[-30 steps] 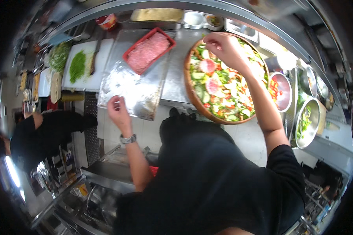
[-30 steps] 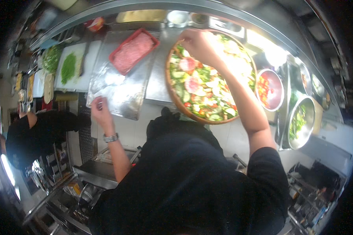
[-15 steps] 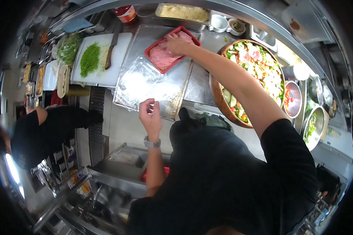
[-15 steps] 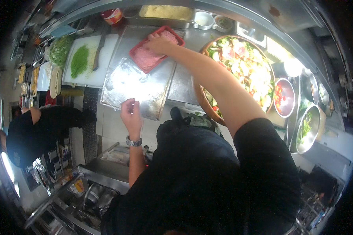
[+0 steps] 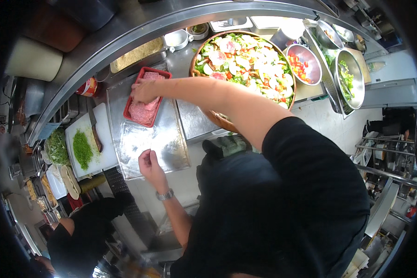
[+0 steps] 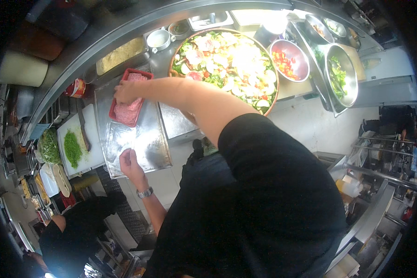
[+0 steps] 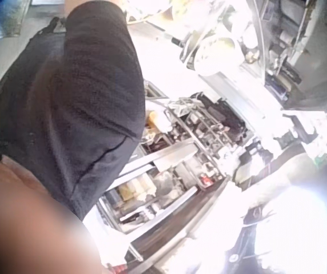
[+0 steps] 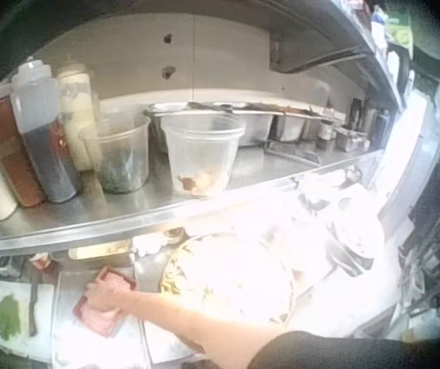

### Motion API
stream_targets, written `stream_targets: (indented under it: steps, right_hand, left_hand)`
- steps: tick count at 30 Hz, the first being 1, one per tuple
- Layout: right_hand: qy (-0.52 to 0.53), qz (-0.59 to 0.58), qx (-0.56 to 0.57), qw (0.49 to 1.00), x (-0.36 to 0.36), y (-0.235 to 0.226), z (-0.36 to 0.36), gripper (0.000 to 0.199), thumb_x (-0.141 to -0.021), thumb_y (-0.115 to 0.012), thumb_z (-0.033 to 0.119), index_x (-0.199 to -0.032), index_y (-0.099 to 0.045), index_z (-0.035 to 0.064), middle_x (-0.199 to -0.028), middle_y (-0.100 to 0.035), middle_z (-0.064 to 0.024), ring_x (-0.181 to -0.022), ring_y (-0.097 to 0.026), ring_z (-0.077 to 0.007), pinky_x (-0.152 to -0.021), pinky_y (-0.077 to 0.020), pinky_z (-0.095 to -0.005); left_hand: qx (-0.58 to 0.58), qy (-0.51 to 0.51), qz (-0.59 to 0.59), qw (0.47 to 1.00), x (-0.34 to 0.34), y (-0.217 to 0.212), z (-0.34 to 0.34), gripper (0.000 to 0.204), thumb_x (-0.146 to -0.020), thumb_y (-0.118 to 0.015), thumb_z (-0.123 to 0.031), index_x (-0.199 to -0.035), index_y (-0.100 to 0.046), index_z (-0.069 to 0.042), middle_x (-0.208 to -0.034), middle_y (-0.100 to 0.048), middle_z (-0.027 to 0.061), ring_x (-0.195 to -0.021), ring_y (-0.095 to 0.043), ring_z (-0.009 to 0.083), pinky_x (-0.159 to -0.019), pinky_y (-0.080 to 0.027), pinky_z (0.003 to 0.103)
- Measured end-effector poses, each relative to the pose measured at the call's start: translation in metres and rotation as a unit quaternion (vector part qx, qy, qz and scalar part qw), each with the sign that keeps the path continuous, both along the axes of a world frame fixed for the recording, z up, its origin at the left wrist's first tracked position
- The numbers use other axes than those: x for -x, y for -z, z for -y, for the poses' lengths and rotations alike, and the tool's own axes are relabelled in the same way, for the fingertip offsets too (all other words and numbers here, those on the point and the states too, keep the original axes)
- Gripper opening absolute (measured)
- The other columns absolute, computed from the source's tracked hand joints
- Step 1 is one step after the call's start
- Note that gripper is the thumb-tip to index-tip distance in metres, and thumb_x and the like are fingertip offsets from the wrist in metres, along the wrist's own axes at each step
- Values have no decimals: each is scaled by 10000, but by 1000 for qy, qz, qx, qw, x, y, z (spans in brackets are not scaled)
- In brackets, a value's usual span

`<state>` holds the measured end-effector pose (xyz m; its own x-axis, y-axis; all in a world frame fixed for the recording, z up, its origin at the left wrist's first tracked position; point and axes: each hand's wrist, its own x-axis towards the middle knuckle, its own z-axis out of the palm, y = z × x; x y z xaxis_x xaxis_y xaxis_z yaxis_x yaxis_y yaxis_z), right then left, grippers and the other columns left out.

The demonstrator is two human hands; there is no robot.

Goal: The person places slices of cured meat by hand onto a large salad bowl containing sliced cucumbers, tomatoes, and leafy greens. The person repeatedly picks up individual slices from a red tray and arranges them over the salad.

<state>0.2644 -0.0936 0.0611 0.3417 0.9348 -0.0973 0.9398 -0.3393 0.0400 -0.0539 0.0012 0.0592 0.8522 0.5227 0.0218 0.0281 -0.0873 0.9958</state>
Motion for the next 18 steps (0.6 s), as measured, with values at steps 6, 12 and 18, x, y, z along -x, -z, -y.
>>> stream_targets:
  steps: [6,12,18]
  right_hand:
    - [151,-185,-345,908,-14,-37,51,350,-888,-700,352,-1119,-730,91,-1042,-750,-172,-986,-716,-370,-859,-557,-488]
    - [219,-253,-414,846,62,-99,87,336,-906,-746,348,-1057,-750,48,-965,-740,-156,-880,-703,-338,-783,-561,-433]
    - [107,-176,-487,849,148,-128,150,320,-836,-830,207,-1091,-730,42,-1085,-723,-104,-1042,-675,-270,-855,-550,-379]
  left_hand:
    - [86,-23,29,996,-61,-11,22,184,-1005,-694,-97,-1143,-637,10,-1046,-667,71,-897,-640,134,-820,-542,288]
    - [353,-4,135,926,-135,-58,67,218,-1035,-668,-171,-1128,-645,24,-1072,-697,97,-985,-691,186,-862,-579,349]
    - [387,132,175,896,-104,-91,88,196,-1058,-579,-93,-1213,-626,18,-1181,-683,113,-1108,-657,207,-965,-539,390]
